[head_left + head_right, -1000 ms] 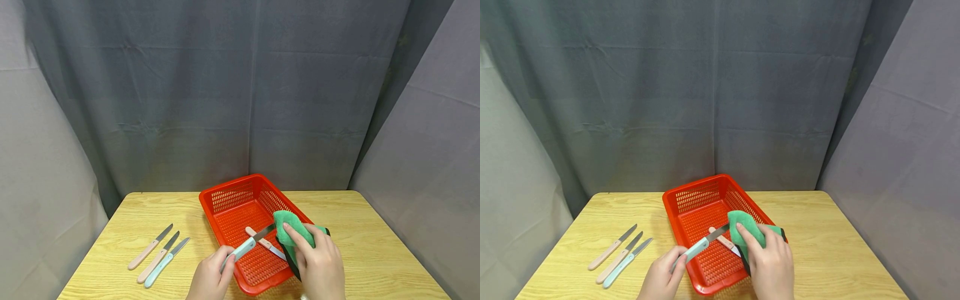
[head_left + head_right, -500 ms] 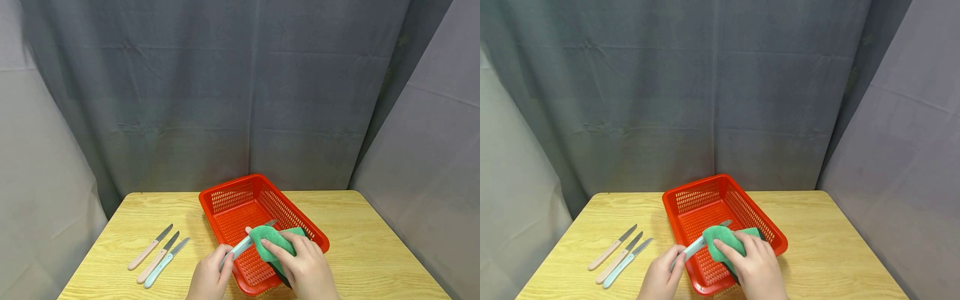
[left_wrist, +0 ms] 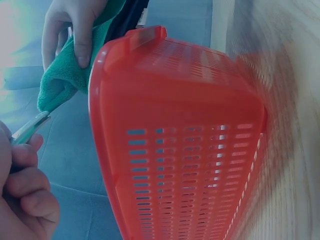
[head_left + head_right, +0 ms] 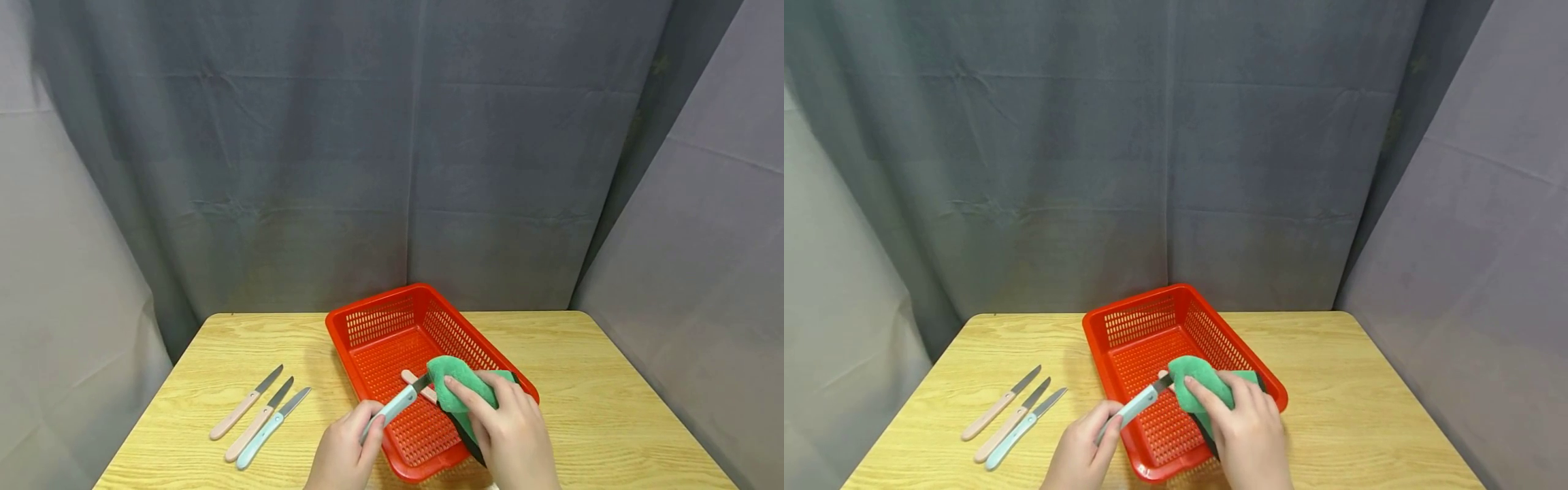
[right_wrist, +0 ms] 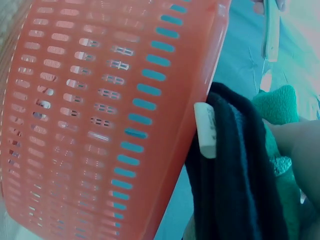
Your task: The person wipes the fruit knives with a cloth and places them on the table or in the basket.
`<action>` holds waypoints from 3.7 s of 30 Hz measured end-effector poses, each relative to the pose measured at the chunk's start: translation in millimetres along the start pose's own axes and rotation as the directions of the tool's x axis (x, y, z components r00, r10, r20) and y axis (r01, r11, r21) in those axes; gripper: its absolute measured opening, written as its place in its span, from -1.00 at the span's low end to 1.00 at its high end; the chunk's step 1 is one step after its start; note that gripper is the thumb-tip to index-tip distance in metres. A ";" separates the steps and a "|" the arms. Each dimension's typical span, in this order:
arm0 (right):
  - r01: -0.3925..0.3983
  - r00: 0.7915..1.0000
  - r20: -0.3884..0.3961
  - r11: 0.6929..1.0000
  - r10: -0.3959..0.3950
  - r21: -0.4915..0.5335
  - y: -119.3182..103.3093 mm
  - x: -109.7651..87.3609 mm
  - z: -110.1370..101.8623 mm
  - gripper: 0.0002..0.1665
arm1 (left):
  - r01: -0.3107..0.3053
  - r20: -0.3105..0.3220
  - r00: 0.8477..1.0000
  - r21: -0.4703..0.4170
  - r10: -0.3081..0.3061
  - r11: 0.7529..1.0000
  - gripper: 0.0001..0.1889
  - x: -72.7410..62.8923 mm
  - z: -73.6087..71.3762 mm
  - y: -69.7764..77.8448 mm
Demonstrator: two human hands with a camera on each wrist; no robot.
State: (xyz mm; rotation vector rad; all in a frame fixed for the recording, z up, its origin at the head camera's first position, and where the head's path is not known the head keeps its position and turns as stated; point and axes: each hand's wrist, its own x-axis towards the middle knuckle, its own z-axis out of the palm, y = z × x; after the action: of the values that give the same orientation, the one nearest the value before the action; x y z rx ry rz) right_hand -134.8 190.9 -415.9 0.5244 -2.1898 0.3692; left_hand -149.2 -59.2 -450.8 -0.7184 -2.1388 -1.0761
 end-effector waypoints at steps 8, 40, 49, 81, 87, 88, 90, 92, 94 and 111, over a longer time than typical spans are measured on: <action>-0.057 0.993 -0.109 0.997 0.051 -0.053 6.0 -0.4 0.2 -0.08 | 0.000 0.011 1.000 0.002 0.000 1.000 -0.81 1.5 -0.2 2.7; -0.187 0.967 -0.190 0.980 0.170 -0.073 4.7 1.0 -10.6 -0.10 | 0.012 0.429 0.886 0.355 -0.174 0.935 -0.86 74.7 4.7 -17.0; -0.196 0.968 -0.175 0.978 0.182 -0.068 4.6 0.7 -10.5 -0.12 | -0.081 0.578 0.802 0.349 -0.146 0.934 -0.84 86.6 21.9 -16.5; -0.186 0.969 -0.174 0.981 0.175 -0.053 5.6 0.0 -7.3 -0.07 | -0.045 0.448 0.893 0.184 -0.043 0.982 -0.95 100.3 -7.5 -23.2; -0.203 0.970 -0.144 0.978 0.195 -0.044 5.4 0.1 -8.1 -0.11 | 0.042 0.372 0.921 0.193 -0.113 0.980 -0.97 89.6 -33.2 -29.4; -0.204 0.970 -0.141 0.978 0.196 -0.043 5.4 0.3 -8.0 -0.12 | 0.062 0.364 0.921 0.206 -0.135 0.977 -0.96 87.7 -37.1 -31.2; -0.213 0.970 -0.127 0.976 0.207 -0.036 5.6 0.3 -7.9 -0.14 | 0.106 0.354 0.917 0.231 -0.185 0.967 -0.94 84.2 -44.5 -35.7; -0.215 0.970 -0.120 0.976 0.210 -0.032 5.8 0.4 -7.2 -0.15 | 0.152 0.362 0.900 0.259 -0.242 0.954 -0.92 80.7 -51.9 -42.3; -0.214 0.971 -0.118 0.976 0.210 -0.029 6.0 0.6 -6.5 -0.16 | 0.192 0.376 0.878 0.292 -0.297 0.937 -0.89 77.0 -58.8 -51.0; -0.213 0.972 -0.111 0.977 0.209 -0.024 6.2 1.7 -7.3 -0.18 | 0.296 0.497 0.621 0.567 -0.606 0.769 -0.76 26.5 -104.1 -113.4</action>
State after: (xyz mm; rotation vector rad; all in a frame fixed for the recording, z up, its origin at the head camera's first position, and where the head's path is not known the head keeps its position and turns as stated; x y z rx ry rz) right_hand -133.9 199.1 -410.7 0.2457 -2.1482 0.4599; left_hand -215.8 -199.9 -438.4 -0.3301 -3.1898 -0.5310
